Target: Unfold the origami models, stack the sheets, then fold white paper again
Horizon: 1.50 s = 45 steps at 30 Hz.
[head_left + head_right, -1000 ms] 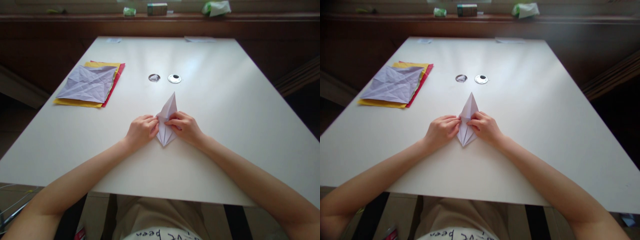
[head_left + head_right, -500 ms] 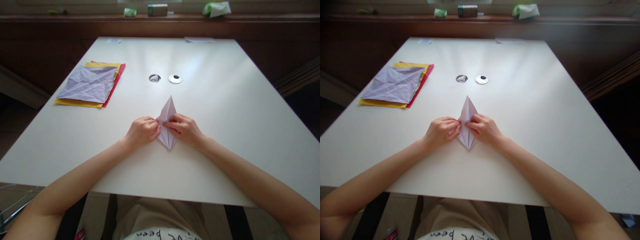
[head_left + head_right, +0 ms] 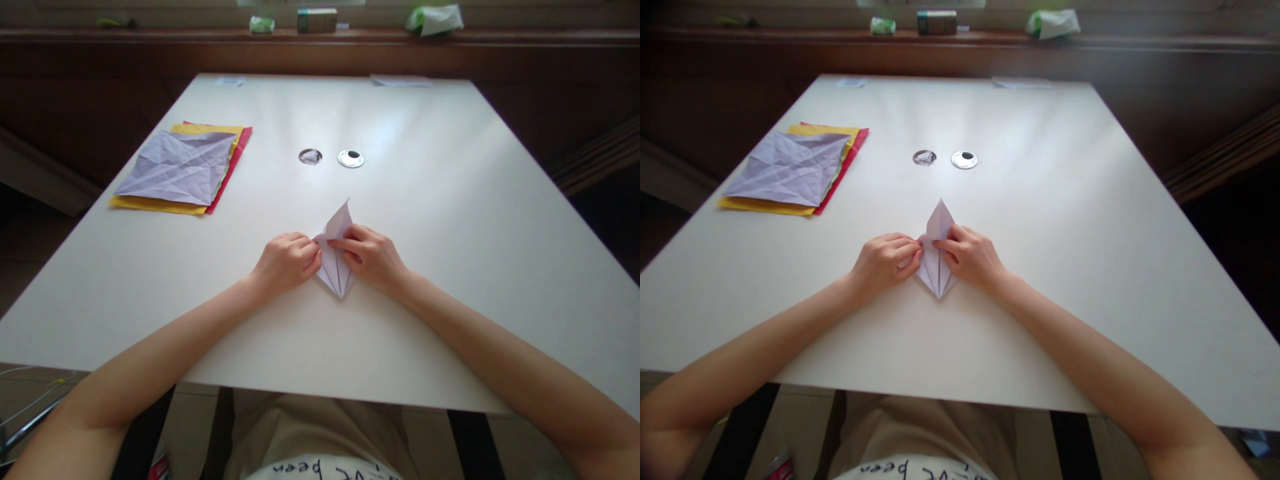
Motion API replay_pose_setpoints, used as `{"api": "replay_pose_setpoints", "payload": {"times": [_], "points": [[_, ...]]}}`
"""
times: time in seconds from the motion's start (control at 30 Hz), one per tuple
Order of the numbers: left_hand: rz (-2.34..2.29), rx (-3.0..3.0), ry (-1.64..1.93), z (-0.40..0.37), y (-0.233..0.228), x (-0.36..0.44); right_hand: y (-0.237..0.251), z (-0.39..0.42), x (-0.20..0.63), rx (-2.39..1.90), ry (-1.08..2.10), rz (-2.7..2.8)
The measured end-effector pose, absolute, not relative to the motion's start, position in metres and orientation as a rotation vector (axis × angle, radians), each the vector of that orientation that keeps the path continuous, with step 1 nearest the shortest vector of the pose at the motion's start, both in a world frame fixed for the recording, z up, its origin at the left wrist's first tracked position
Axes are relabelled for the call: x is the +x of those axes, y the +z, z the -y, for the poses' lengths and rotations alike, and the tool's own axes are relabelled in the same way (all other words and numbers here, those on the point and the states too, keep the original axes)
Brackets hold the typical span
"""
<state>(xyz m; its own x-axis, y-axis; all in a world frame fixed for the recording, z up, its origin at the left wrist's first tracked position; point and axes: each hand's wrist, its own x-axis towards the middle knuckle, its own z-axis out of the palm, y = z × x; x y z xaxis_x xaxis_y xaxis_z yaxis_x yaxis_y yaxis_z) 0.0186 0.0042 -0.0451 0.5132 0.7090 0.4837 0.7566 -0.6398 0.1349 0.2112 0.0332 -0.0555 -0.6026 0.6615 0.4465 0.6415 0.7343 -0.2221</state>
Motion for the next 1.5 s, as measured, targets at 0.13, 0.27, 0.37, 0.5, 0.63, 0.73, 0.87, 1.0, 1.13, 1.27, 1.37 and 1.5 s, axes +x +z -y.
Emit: {"api": "replay_pose_setpoints", "payload": {"times": [0.13,0.27,0.37,0.5,0.63,0.73,0.87,1.0,1.13,1.27,1.37,1.5], "points": [[1.417,-2.573,-0.935,-0.0037,-0.0459,0.0159,-0.0570,-0.0346,0.2131,-0.961,0.110,2.409],[1.514,-2.493,-1.133,-0.0049,-0.0471,0.0130,-0.0565,-0.0354,0.2158,-0.812,0.151,2.444],[1.530,-2.540,-1.121,-0.0061,-0.0489,0.0130,-0.0553,-0.0343,0.2163,-0.721,0.191,2.484],[1.549,-2.564,-1.074,-0.0056,-0.0500,0.0146,-0.0538,-0.0321,0.2149,-0.665,0.241,2.518],[1.547,-2.552,-1.046,-0.0042,-0.0501,0.0154,-0.0526,-0.0315,0.2142,-0.664,0.286,2.537],[1.524,-2.556,-1.052,-0.0041,-0.0504,0.0151,-0.0526,-0.0320,0.2146,-0.660,0.288,2.529],[1.497,-2.576,-1.031,-0.0044,-0.0509,0.0144,-0.0538,-0.0326,0.2148,-0.649,0.278,2.515],[1.515,-2.578,-0.945,-0.0055,-0.0519,0.0136,-0.0542,-0.0325,0.2146,-0.662,0.268,2.511],[1.539,-2.608,-0.818,-0.0081,-0.0529,0.0121,-0.0531,-0.0325,0.2150,-0.638,0.259,2.538],[1.579,-2.633,-0.777,-0.0104,-0.0534,0.0108,-0.0534,-0.0330,0.2151,-0.619,0.270,2.549],[1.597,-2.658,-0.783,-0.0111,-0.0537,0.0108,-0.0538,-0.0328,0.2148,-0.632,0.280,2.527],[1.620,-2.669,-0.789,-0.0111,-0.0539,0.0118,-0.0528,-0.0305,0.2160,-0.635,0.271,2.477]]}}
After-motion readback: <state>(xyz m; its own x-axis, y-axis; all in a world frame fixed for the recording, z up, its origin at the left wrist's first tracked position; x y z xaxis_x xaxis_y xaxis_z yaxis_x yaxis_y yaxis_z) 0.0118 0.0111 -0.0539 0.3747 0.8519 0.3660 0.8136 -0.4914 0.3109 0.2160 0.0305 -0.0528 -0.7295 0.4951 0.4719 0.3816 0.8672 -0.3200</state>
